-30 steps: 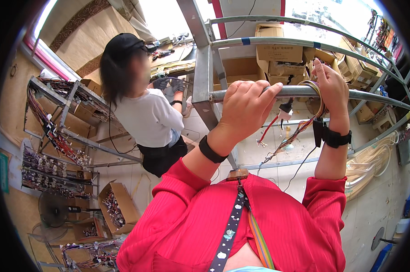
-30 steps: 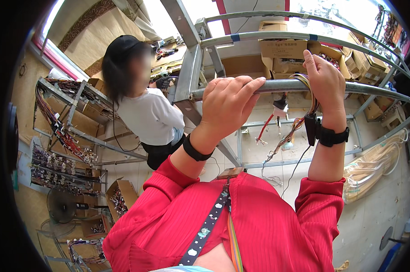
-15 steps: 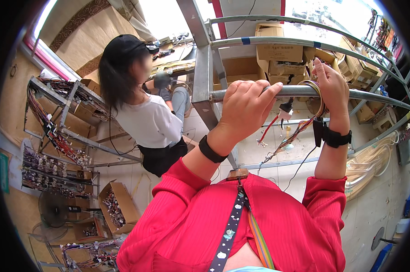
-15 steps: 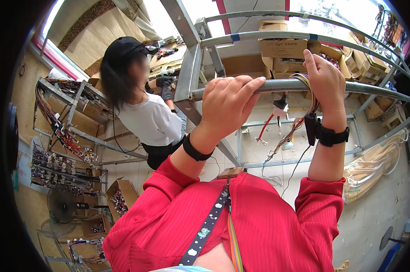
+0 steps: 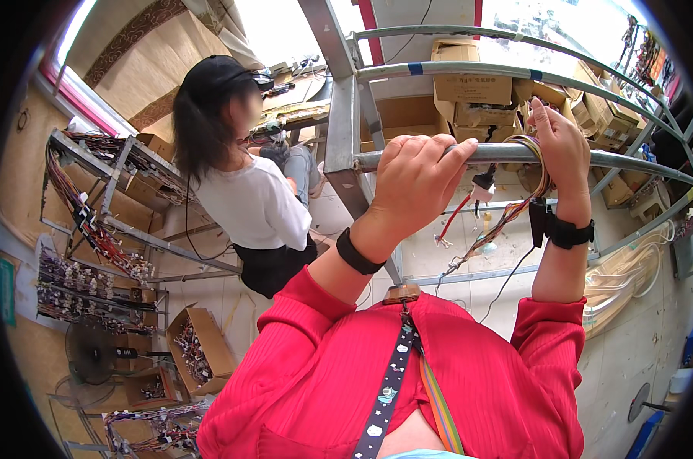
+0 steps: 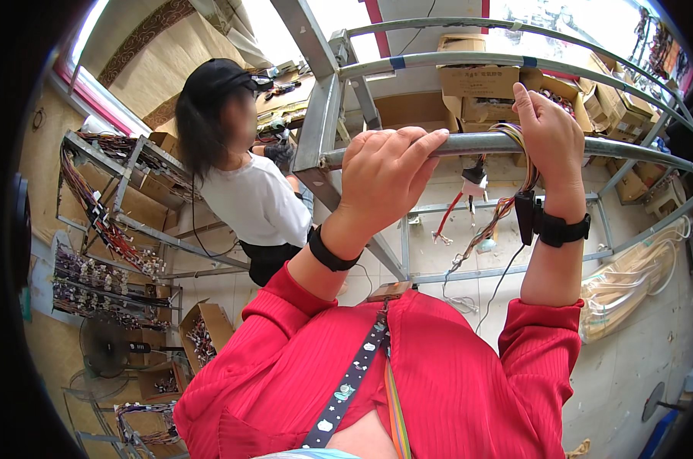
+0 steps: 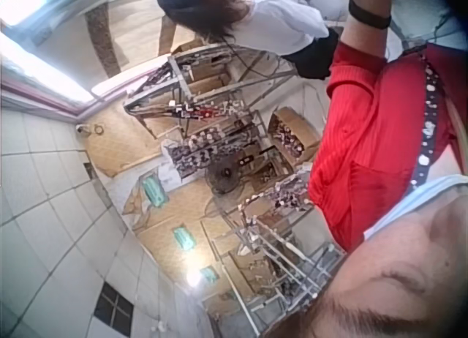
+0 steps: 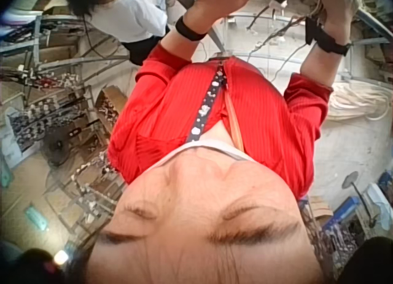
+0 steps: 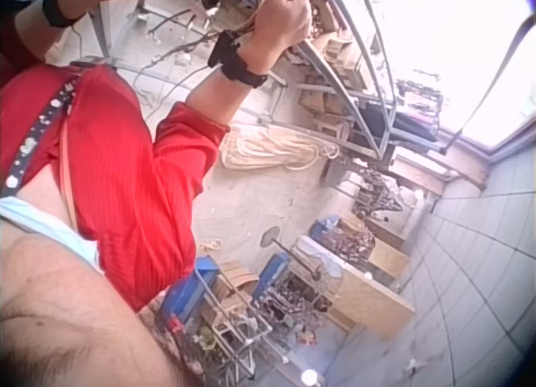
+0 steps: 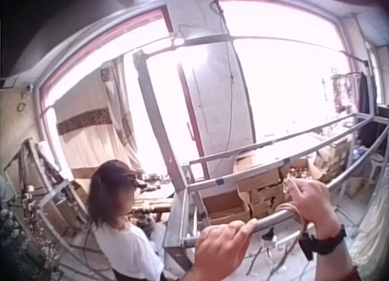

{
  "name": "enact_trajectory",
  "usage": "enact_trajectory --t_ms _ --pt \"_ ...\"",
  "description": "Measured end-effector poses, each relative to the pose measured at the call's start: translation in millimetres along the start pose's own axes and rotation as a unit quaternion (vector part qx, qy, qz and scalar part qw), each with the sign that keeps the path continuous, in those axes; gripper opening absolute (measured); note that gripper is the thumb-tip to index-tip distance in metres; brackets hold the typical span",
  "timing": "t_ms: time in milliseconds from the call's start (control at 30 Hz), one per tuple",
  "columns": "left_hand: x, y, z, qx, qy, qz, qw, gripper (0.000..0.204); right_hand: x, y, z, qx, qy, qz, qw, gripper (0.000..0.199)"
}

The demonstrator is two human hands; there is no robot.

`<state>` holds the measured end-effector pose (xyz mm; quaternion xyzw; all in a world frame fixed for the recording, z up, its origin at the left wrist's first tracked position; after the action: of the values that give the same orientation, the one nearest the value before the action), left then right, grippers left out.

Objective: The recorder is sorting and hanging large bundles of wire harnesses onto hooks on a metal assembly rack.

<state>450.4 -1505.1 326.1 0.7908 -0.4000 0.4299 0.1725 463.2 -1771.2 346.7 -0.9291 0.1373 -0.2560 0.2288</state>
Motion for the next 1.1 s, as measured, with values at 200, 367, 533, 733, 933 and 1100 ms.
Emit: enact_trajectory --t_ms 200,367,533,733,933,1100 --pt "0.3 0.5 -0.3 0.000 -0.001 0.001 1.000 0.037 0.8 2.4 1.2 0.003 0.007 -0.004 1.000 0.068" --pt "0.1 0.4 -0.3 0.002 0.001 0.001 1.000 0.037 1.1 2.1 1.4 0.001 0.004 -0.001 1.000 0.068" --pt "0.7 1.0 -0.6 0.003 -0.002 -0.001 1.000 0.036 1.4 3.1 1.7 0.000 0.007 -0.005 1.000 0.068" --pt "0.7 0.4 -1.0 -0.002 -0.002 -0.003 1.000 0.034 1.5 2.1 1.6 -0.001 0.005 -0.007 1.000 0.067" --pt "0.7 0.3 -0.2 -0.004 -0.003 -0.002 1.000 0.034 -0.4 0.4 -0.9 -0.002 0.005 -0.002 1.000 0.066" --pt "0.2 0.3 -0.1 -0.001 -0.008 -0.003 1.000 0.035 -0.1 0.9 -0.1 -0.001 0.008 -0.004 1.000 0.066"
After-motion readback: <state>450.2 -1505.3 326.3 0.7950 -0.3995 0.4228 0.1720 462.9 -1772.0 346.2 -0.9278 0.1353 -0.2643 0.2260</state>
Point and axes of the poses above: each hand's wrist, its own x-axis towards the middle knuckle, its own z-axis out of the palm, y = z × x, the point moved 5 cm from there along x, towards the middle knuckle, and after that the axes turned 2 degrees about -y, right-handed, at the moved point
